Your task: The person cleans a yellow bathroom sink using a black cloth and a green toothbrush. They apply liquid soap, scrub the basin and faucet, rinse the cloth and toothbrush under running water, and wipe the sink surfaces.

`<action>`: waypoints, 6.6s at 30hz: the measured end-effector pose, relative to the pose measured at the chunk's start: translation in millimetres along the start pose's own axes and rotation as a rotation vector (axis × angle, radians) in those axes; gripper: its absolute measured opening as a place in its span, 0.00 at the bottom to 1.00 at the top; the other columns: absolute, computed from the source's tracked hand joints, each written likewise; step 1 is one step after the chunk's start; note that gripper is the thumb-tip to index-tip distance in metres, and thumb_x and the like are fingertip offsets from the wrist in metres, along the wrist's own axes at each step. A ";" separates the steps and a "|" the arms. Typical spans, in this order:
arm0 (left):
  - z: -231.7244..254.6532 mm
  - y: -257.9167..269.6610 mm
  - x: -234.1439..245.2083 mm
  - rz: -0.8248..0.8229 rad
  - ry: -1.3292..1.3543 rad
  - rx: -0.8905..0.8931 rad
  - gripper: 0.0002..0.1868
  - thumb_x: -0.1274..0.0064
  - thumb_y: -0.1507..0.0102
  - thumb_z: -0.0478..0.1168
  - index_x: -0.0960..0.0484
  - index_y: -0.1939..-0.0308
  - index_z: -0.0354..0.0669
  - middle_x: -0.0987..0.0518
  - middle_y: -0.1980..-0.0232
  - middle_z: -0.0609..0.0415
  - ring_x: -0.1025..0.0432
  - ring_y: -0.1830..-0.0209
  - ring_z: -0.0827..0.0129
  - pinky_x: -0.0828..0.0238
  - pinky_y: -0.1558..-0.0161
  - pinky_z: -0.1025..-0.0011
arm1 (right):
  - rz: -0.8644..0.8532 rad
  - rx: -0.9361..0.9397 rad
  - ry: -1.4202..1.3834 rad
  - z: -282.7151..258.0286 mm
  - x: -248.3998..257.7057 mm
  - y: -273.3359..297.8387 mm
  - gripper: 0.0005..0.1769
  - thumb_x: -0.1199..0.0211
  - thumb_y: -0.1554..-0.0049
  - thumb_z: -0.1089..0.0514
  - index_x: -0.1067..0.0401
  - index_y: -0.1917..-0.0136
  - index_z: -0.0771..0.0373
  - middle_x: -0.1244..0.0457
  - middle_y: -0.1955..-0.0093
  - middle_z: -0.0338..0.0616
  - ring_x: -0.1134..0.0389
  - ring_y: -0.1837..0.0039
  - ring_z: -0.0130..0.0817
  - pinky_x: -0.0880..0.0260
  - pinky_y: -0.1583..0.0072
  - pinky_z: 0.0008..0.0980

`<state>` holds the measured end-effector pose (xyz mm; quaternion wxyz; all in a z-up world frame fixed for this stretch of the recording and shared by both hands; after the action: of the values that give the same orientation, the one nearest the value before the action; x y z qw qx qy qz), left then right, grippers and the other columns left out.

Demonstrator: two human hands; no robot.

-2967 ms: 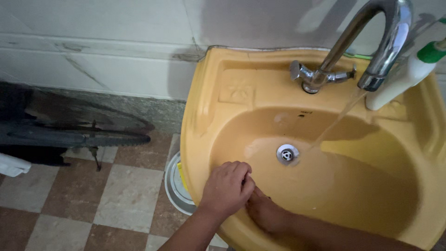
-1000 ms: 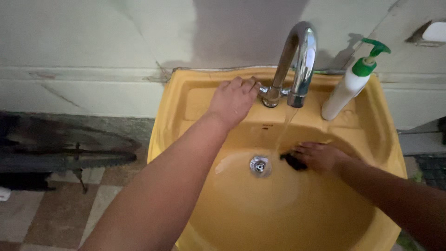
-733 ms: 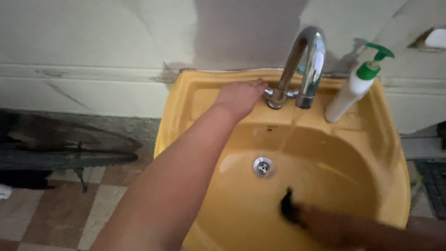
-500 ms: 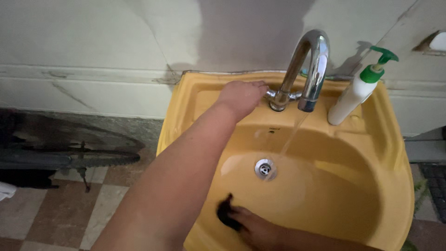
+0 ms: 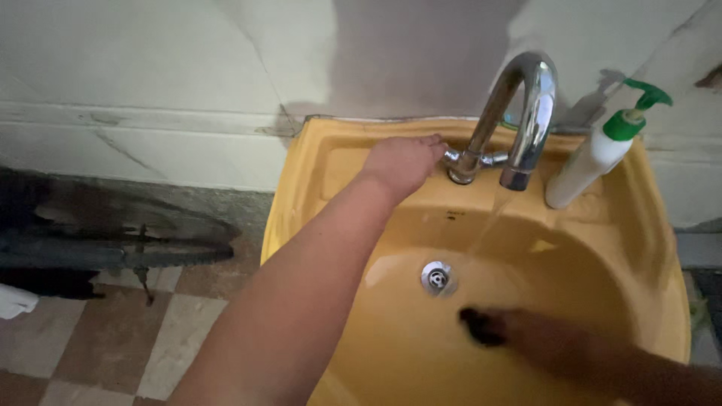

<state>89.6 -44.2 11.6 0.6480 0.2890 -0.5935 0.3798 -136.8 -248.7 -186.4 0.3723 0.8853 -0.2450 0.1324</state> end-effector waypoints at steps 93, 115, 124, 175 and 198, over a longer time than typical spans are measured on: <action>7.6 25.1 8.7 0.105 0.155 0.001 0.29 0.59 0.33 0.30 0.31 0.28 0.56 0.38 0.21 0.62 0.29 0.35 0.57 0.30 0.39 0.57 | 0.465 -0.584 -0.210 104.4 57.6 -46.7 0.15 0.38 0.42 0.54 0.27 0.52 0.70 0.30 0.68 0.52 0.30 0.71 0.42 0.28 0.67 0.42; 100.8 100.8 -209.0 0.611 1.054 0.772 0.18 0.44 0.31 0.51 0.23 0.56 0.38 0.24 0.60 0.49 0.27 0.62 0.58 0.28 0.60 0.57 | 1.139 -0.227 -1.023 -28.5 65.7 -36.9 0.20 0.42 0.37 0.49 0.29 0.43 0.69 0.32 0.52 0.54 0.31 0.53 0.42 0.29 0.52 0.40; 99.5 113.7 -228.8 0.432 2.223 1.005 0.16 0.49 0.31 0.48 0.19 0.62 0.38 0.21 0.65 0.48 0.28 0.65 0.58 0.29 0.60 0.60 | 1.021 -0.175 -0.677 -63.5 54.5 -78.1 0.25 0.50 0.32 0.42 0.30 0.40 0.67 0.32 0.60 0.57 0.32 0.58 0.44 0.30 0.55 0.44; 51.2 78.5 -217.7 0.120 1.212 0.863 0.28 0.60 0.29 0.61 0.26 0.44 0.40 0.19 0.44 0.35 0.24 0.46 0.44 0.28 0.45 0.49 | 0.742 -0.167 -1.273 -56.2 46.5 -85.3 0.41 0.49 0.43 0.27 0.34 0.33 0.62 0.33 0.44 0.50 0.30 0.46 0.41 0.27 0.48 0.42; 108.3 136.5 -131.8 -0.380 1.144 0.600 0.29 0.51 0.33 0.64 0.18 0.51 0.40 0.19 0.55 0.43 0.24 0.53 0.54 0.28 0.47 0.55 | 0.983 -0.057 -1.290 -34.7 97.4 -29.3 0.16 0.42 0.34 0.45 0.35 0.43 0.59 0.41 0.59 0.40 0.41 0.64 0.31 0.33 0.62 0.32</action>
<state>-84.8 -79.0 -115.2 0.8075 0.3092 0.0358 0.5010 -40.8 -238.5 -139.3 0.0792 0.5687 -0.7757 -0.2621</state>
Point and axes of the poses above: each hand's wrist, its own y-axis away from the middle knuckle, its own x-axis out of the back of the hand, z = x × y, the point moved 9 cm from there along -y, towards the middle knuckle
